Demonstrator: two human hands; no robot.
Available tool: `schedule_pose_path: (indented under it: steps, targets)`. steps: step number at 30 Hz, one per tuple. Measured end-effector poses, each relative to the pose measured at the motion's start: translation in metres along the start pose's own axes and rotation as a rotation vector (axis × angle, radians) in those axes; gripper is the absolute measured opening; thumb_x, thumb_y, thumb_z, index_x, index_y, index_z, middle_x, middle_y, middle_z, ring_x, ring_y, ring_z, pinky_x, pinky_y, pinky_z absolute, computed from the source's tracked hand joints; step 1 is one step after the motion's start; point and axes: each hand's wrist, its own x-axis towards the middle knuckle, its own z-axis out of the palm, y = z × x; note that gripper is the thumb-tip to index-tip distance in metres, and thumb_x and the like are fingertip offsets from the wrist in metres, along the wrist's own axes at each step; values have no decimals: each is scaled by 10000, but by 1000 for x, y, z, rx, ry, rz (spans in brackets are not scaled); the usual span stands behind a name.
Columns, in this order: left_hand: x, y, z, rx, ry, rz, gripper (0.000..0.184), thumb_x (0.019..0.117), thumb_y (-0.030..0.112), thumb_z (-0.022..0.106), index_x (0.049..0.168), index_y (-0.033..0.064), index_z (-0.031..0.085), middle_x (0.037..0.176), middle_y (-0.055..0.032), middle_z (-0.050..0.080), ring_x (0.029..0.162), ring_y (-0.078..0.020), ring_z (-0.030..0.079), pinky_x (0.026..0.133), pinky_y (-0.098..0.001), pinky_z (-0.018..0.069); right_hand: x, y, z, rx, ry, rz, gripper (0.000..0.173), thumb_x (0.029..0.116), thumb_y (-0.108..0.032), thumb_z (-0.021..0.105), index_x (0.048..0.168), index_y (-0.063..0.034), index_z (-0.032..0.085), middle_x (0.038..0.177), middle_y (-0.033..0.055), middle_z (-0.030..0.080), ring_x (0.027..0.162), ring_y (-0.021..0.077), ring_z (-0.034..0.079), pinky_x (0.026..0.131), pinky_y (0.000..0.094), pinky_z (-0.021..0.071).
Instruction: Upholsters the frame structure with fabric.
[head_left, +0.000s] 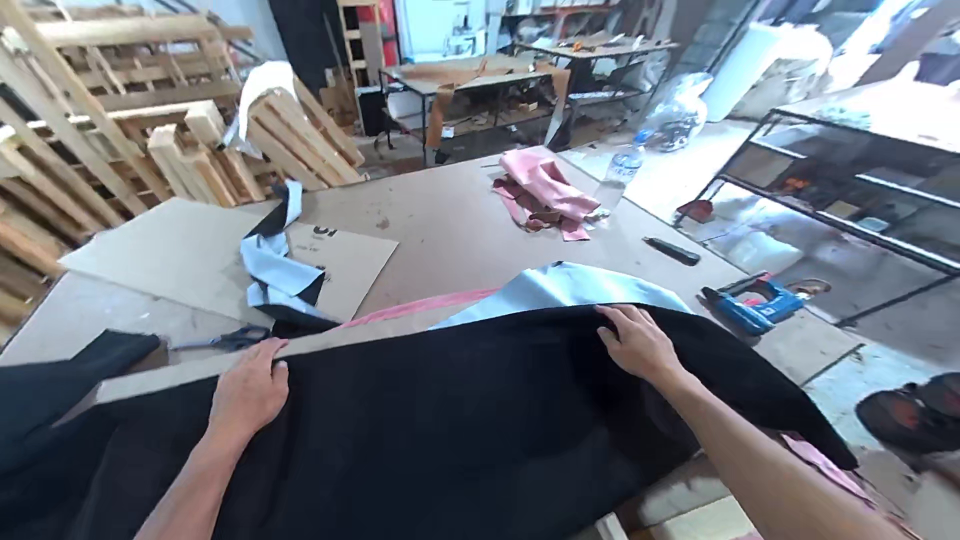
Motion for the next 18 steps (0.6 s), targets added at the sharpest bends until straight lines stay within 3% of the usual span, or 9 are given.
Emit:
schedule_pose_path:
  steps: [3,5,6,8,11,13,14,16,18]
  targets:
    - [44,49,26,-47,-131,204,494,935,71,654,1424,117,600,1495,-136,554,1395,-357,503,1152,-597,371,38,22,-16,-83,-189,-69,624,881,-135,724,1476,-193,547,1456,150,558,1383,400,475,1068,658,416]
    - [53,70,42,-13,-194,268,558,899,157,719,1443,165,594,1530,-109,524,1426,-340,468,1160,-620,329,51,35,-22,-140,-267,-168,491,905,-199,717,1386,-185,623,1267,127,684,1229,340,609,1094,617,390]
    - [54,77,47,-3,-208,282,600,886,216,740,1461,175,575,1558,-102,493,1448,-335,439,1167,-629,305,54,41,-25,-137,-239,-252,310,925,-218,706,1231,-172,712,1128,88,733,1128,291,663,1101,589,397]
    - [52,86,48,-12,-177,328,736,825,294,778,1505,180,520,1589,-98,454,1473,-333,406,1170,-633,294,53,43,-44,-24,-139,-365,138,936,-196,694,1040,-136,763,977,64,736,1001,252,692,1017,545,481]
    - [43,98,35,-36,-170,393,924,762,399,814,1575,213,416,1586,-74,465,1478,-337,401,1175,-654,265,31,28,-108,192,-84,-329,141,996,-144,637,1106,-73,690,918,98,723,873,256,716,799,531,574]
    - [30,98,19,-42,-230,422,931,750,455,842,1559,217,446,1499,-74,562,1391,-347,505,1161,-655,292,10,29,-149,239,20,-413,147,986,-120,601,1102,-56,664,811,71,694,734,206,693,666,469,572]
    - [21,93,10,-49,-265,434,838,751,430,862,1485,179,548,1419,-109,626,1317,-372,567,1127,-657,342,-1,32,-168,228,85,-453,161,980,-142,573,1092,-61,656,788,43,671,704,165,668,640,425,563]
    - [5,68,-8,19,-329,418,475,766,354,890,1122,68,757,1054,-187,746,1044,-409,698,951,-663,506,-22,41,-205,171,176,-487,183,987,-183,541,1084,-70,648,777,18,651,690,127,642,636,385,555]
    - [-7,53,-39,156,-419,326,328,850,261,824,944,-45,751,902,-286,722,913,-488,702,825,-693,530,-43,54,-235,73,233,-499,215,982,-250,554,1063,-83,662,760,22,657,675,158,655,619,428,551]
